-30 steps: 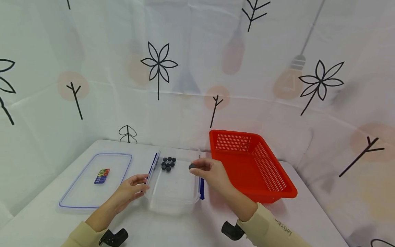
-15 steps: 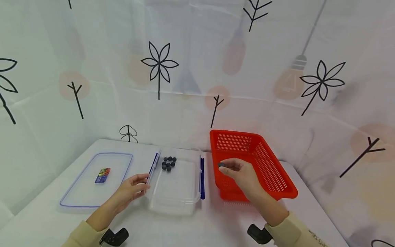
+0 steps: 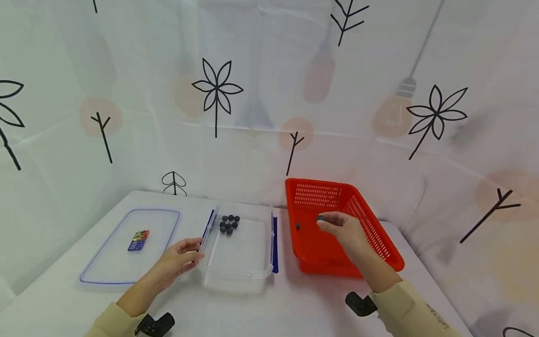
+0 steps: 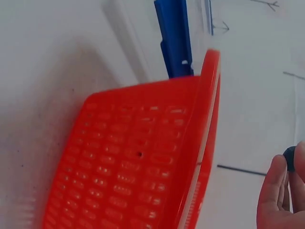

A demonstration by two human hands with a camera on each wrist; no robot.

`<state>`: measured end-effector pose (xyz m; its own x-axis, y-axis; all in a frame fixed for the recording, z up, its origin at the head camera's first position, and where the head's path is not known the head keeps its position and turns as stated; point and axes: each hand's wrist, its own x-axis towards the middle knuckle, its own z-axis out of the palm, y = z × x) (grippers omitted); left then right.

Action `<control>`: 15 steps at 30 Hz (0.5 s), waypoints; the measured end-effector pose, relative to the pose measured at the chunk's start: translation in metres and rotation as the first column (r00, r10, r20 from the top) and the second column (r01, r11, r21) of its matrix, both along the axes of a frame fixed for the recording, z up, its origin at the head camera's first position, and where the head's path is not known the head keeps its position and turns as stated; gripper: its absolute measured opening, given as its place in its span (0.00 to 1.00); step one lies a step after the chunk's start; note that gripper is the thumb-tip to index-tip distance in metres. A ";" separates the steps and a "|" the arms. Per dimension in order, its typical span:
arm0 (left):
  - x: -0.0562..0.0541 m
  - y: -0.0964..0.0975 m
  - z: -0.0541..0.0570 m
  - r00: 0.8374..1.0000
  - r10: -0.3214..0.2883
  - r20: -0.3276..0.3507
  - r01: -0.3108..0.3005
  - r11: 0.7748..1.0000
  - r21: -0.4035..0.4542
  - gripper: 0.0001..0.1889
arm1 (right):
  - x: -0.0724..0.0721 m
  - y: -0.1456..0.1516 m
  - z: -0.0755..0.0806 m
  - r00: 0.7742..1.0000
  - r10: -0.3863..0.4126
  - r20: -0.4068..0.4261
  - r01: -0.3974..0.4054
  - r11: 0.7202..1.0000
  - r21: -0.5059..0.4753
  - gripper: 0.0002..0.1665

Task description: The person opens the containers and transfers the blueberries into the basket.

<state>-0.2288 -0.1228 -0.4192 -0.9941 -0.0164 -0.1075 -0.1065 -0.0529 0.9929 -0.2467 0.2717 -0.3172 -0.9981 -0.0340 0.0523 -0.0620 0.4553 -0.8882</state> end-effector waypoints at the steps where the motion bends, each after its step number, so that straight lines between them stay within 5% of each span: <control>1: 0.000 0.000 0.000 1.000 0.000 0.001 0.000 1.000 0.000 0.23 | -0.002 0.002 0.000 1.000 -0.009 0.011 0.008 1.000 0.008 0.34; 15: -0.001 0.000 -0.002 1.000 0.007 -0.005 -0.007 1.000 0.006 0.21 | -0.045 0.024 0.004 0.996 -0.031 0.078 0.028 0.999 0.035 0.39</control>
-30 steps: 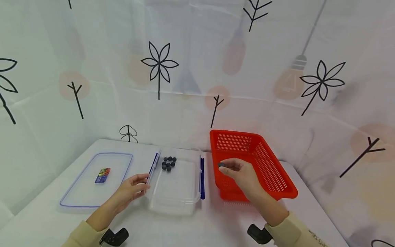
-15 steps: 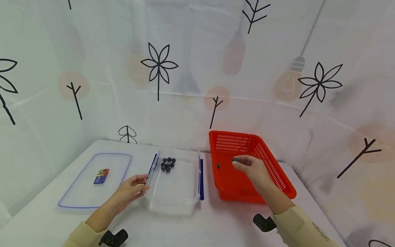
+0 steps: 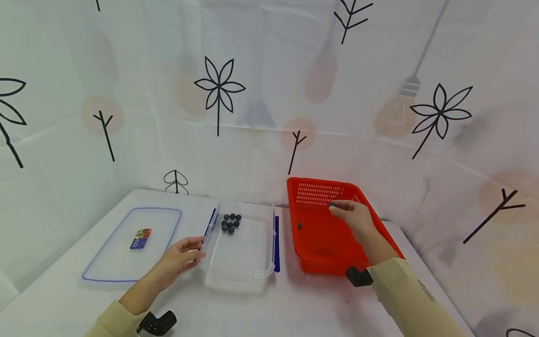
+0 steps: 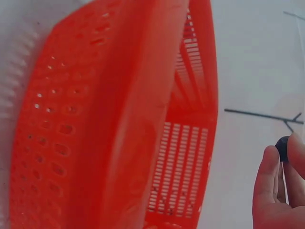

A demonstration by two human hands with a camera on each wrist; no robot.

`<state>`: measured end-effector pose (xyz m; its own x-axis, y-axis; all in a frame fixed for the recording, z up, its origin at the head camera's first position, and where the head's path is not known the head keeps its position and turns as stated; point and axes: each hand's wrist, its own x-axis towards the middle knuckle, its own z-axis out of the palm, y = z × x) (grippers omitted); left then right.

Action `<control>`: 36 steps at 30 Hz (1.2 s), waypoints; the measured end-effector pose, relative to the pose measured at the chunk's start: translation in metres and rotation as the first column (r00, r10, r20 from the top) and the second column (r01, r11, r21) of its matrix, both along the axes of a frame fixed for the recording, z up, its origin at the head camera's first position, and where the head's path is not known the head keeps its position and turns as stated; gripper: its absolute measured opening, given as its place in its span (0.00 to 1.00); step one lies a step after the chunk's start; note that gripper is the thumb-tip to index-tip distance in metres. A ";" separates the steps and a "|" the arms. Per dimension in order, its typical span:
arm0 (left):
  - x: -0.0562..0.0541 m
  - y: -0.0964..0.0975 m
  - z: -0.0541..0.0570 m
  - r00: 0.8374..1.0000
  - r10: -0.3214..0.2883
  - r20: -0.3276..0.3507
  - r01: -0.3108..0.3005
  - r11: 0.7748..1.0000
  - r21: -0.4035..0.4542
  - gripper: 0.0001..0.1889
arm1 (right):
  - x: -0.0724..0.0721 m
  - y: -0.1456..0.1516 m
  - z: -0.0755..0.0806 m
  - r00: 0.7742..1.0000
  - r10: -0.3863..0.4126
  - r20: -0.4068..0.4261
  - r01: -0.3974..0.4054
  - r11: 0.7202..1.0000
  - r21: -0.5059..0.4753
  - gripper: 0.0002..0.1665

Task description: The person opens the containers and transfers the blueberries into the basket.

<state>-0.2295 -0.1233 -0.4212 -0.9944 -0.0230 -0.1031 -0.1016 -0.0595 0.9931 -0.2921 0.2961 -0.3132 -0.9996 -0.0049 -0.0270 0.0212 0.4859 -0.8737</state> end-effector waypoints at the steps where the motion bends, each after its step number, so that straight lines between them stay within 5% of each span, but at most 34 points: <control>1: 0.000 0.000 0.000 1.000 0.000 -0.001 0.000 1.000 0.002 0.21 | -0.004 0.002 0.000 1.000 -0.003 0.005 0.003 1.000 0.001 0.39; 10: -0.001 0.000 0.001 1.000 -0.007 0.001 0.007 1.000 0.006 0.22 | -0.025 0.016 0.000 0.998 -0.055 0.035 0.055 0.998 -0.021 0.40; 20: -0.001 -0.001 0.001 1.000 -0.005 0.007 0.005 1.000 0.011 0.21 | -0.039 0.024 0.002 0.987 -0.155 0.051 0.161 0.975 -0.155 0.40; 29: 0.000 0.000 0.002 1.000 -0.004 0.009 0.004 1.000 0.008 0.20 | -0.032 0.030 0.005 0.984 -0.167 0.065 0.174 0.977 -0.120 0.44; 36: 0.001 0.000 0.002 1.000 -0.002 0.012 0.002 1.000 0.004 0.21 | -0.016 0.028 0.006 0.994 -0.084 0.076 0.086 0.996 -0.025 0.45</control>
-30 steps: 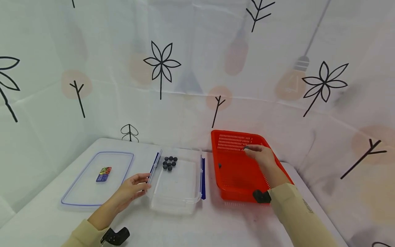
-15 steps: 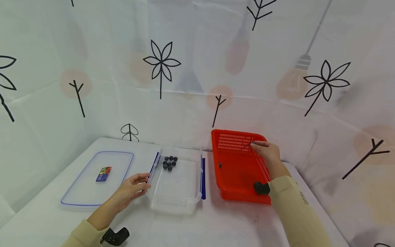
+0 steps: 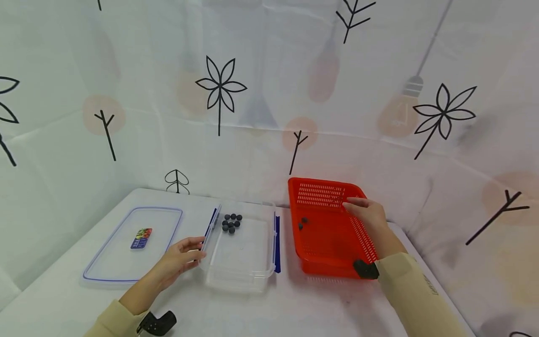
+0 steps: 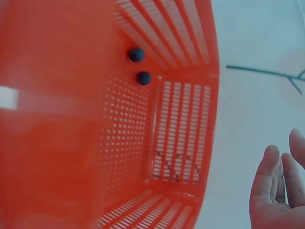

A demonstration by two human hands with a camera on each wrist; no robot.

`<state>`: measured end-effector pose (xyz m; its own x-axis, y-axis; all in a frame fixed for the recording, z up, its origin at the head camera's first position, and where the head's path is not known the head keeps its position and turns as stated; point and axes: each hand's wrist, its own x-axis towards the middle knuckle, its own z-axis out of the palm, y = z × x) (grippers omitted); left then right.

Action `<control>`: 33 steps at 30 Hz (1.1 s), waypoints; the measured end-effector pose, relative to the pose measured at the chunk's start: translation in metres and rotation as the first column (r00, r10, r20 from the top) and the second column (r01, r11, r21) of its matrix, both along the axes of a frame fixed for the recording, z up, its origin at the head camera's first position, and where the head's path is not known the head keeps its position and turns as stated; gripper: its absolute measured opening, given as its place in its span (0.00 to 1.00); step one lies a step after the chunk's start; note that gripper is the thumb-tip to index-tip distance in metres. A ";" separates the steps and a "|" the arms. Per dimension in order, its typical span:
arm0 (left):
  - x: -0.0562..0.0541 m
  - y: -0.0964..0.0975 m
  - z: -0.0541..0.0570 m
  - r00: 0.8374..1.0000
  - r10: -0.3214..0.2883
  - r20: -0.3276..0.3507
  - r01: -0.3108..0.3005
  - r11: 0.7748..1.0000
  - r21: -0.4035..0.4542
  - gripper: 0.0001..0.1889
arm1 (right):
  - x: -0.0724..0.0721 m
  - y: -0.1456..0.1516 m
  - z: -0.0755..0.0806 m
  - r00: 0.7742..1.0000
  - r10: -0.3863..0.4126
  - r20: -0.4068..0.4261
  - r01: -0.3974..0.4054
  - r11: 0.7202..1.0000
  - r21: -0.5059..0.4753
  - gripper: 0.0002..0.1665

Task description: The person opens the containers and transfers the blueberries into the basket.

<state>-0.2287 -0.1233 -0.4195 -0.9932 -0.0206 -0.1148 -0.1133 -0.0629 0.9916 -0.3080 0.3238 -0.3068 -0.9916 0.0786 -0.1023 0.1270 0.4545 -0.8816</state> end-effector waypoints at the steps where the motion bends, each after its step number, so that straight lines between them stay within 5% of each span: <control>1: 0.000 0.000 0.000 1.000 0.001 0.000 -0.001 1.000 -0.001 0.21 | 0.002 -0.001 0.000 1.000 0.009 0.004 -0.009 1.000 0.007 0.46; 13: -0.002 -0.002 -0.002 1.000 -0.001 -0.005 0.001 1.000 0.004 0.21 | 0.029 -0.014 -0.009 0.995 0.079 -0.060 -0.077 0.996 0.044 0.43; 33: -0.001 0.000 -0.003 1.000 -0.003 -0.008 0.003 1.000 -0.002 0.21 | 0.059 -0.057 -0.016 0.993 0.100 -0.069 -0.105 0.992 -0.070 0.37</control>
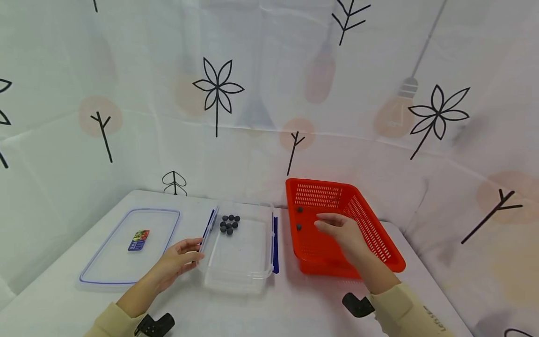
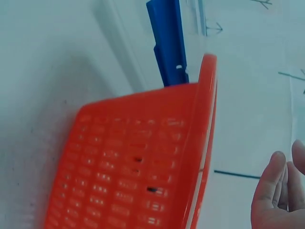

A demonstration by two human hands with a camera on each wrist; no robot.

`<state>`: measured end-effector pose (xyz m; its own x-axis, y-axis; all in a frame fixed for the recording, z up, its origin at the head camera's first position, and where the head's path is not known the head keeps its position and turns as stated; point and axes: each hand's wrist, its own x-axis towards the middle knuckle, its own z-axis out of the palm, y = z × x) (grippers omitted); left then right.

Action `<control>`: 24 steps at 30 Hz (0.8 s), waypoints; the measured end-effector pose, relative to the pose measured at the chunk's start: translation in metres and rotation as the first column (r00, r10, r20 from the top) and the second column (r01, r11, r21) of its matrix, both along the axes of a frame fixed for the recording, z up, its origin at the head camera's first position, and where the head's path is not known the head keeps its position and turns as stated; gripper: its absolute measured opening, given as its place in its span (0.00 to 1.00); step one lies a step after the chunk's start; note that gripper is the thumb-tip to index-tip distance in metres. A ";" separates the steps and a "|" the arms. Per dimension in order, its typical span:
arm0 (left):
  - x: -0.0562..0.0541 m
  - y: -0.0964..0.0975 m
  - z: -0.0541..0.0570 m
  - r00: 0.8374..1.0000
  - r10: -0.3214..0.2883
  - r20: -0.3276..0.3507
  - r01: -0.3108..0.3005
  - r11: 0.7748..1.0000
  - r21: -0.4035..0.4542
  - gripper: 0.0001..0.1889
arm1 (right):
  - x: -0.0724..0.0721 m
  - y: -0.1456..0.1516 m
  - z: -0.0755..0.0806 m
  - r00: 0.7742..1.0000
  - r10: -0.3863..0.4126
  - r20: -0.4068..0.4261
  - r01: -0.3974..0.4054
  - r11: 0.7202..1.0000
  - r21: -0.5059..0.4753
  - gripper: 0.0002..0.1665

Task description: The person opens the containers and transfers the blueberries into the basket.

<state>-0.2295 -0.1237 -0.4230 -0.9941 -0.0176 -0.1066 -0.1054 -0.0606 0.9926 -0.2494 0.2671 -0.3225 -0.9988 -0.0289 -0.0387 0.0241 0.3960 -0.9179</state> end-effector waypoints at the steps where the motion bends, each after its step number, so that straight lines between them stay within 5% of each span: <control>1: 0.000 0.000 0.000 1.000 0.002 0.000 -0.002 1.000 0.001 0.21 | 0.001 -0.002 -0.001 1.000 0.011 -0.007 -0.011 1.000 -0.007 0.36; 10: 0.001 -0.001 0.001 1.000 -0.007 -0.007 0.007 1.000 0.005 0.21 | 0.004 -0.025 -0.009 0.998 0.044 -0.048 -0.048 0.995 -0.087 0.30; 24: 0.001 0.000 0.002 1.000 0.001 0.001 -0.001 1.000 0.007 0.21 | -0.001 -0.058 -0.011 0.997 0.058 -0.060 -0.061 0.996 -0.061 0.28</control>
